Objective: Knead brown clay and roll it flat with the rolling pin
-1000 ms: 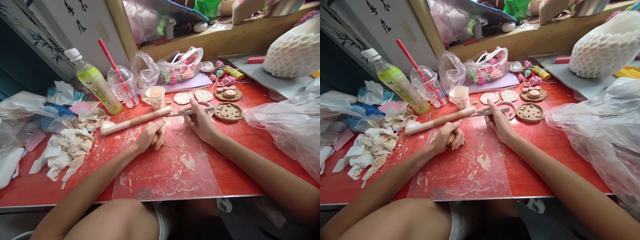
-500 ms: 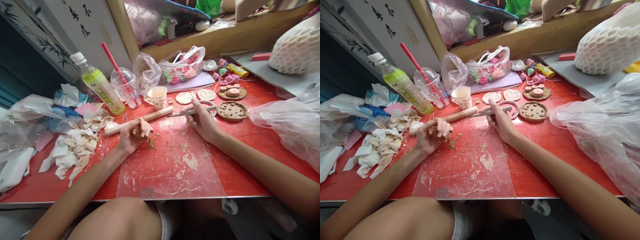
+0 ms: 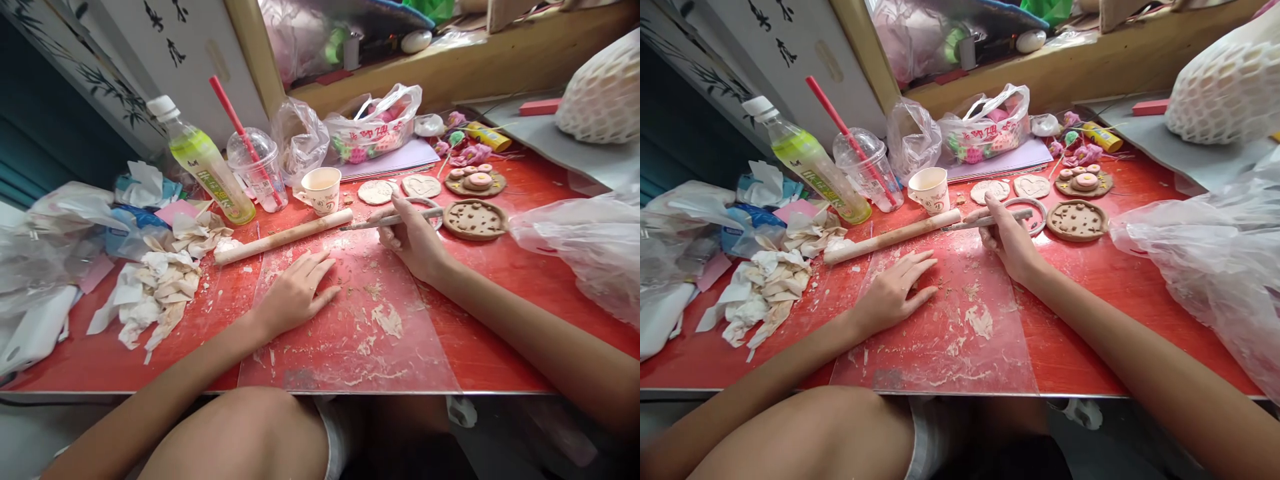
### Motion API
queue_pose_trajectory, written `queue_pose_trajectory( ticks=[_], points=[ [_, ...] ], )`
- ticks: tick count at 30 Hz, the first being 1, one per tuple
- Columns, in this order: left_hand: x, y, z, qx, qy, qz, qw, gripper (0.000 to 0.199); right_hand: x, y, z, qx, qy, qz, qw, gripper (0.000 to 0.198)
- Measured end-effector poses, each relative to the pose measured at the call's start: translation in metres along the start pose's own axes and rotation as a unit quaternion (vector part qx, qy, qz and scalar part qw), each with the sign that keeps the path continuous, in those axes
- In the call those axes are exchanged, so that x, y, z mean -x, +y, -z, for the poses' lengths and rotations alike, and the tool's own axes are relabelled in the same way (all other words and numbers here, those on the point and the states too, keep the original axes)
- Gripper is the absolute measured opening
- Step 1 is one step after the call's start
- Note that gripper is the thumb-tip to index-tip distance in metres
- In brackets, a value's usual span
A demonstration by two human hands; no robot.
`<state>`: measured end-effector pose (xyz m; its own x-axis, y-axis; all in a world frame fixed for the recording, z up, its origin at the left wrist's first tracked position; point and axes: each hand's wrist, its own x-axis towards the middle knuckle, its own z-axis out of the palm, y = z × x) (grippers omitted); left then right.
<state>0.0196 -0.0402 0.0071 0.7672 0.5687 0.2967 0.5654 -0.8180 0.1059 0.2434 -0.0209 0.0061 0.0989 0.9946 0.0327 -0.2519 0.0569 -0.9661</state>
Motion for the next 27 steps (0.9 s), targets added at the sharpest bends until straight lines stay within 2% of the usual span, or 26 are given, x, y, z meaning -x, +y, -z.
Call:
queue_pose_trajectory(
  ticks=[3, 6, 8, 12, 17, 19, 20, 22, 24, 25, 27],
  points=[
    [-0.006, 0.000, -0.006, -0.121, 0.038, -0.051, 0.991, 0.033, 0.000, 0.001, 0.001, -0.002, -0.004, 0.011, 1.000, 0.055],
    [-0.014, -0.002, -0.003, -0.242, 0.064, -0.112, 0.962, 0.027, 0.000, 0.002, 0.001, -0.006, -0.009, 0.013, 1.000, 0.054],
    [-0.020, -0.002, 0.000, -0.289, 0.084, -0.161, 0.940, 0.031, 0.000, 0.002, 0.001, -0.007, -0.007, 0.010, 1.000, 0.054],
    [-0.029, 0.001, 0.003, -0.317, 0.116, -0.228, 0.913, 0.034, 0.000, 0.002, 0.001, -0.001, -0.007, 0.010, 1.000, 0.053],
    [-0.035, -0.005, 0.000, -0.294, 0.098, -0.255, 0.916, 0.033, 0.000, 0.002, 0.001, 0.008, -0.005, 0.006, 1.000, 0.053],
    [-0.040, -0.009, 0.000, -0.258, 0.108, -0.241, 0.929, 0.034, 0.000, 0.002, 0.001, 0.001, -0.005, 0.004, 1.000, 0.052],
    [-0.044, -0.010, 0.002, -0.229, 0.125, -0.214, 0.941, 0.035, 0.000, 0.002, 0.001, -0.003, -0.005, 0.004, 1.000, 0.052],
    [-0.050, -0.012, 0.006, -0.135, 0.172, -0.107, 0.970, 0.039, 0.000, 0.002, 0.001, -0.011, -0.003, 0.005, 1.000, 0.052],
    [-0.055, -0.011, 0.010, -0.006, 0.195, 0.015, 0.981, 0.034, -0.001, 0.002, 0.002, -0.016, -0.003, 0.004, 1.000, 0.053],
    [-0.055, -0.011, 0.011, 0.055, 0.183, 0.048, 0.980, 0.030, -0.001, 0.002, 0.002, -0.019, -0.003, 0.003, 1.000, 0.053],
    [-0.050, -0.011, 0.014, 0.132, 0.116, 0.036, 0.984, 0.024, -0.001, 0.003, 0.003, -0.024, -0.004, 0.002, 1.000, 0.054]
  ],
)
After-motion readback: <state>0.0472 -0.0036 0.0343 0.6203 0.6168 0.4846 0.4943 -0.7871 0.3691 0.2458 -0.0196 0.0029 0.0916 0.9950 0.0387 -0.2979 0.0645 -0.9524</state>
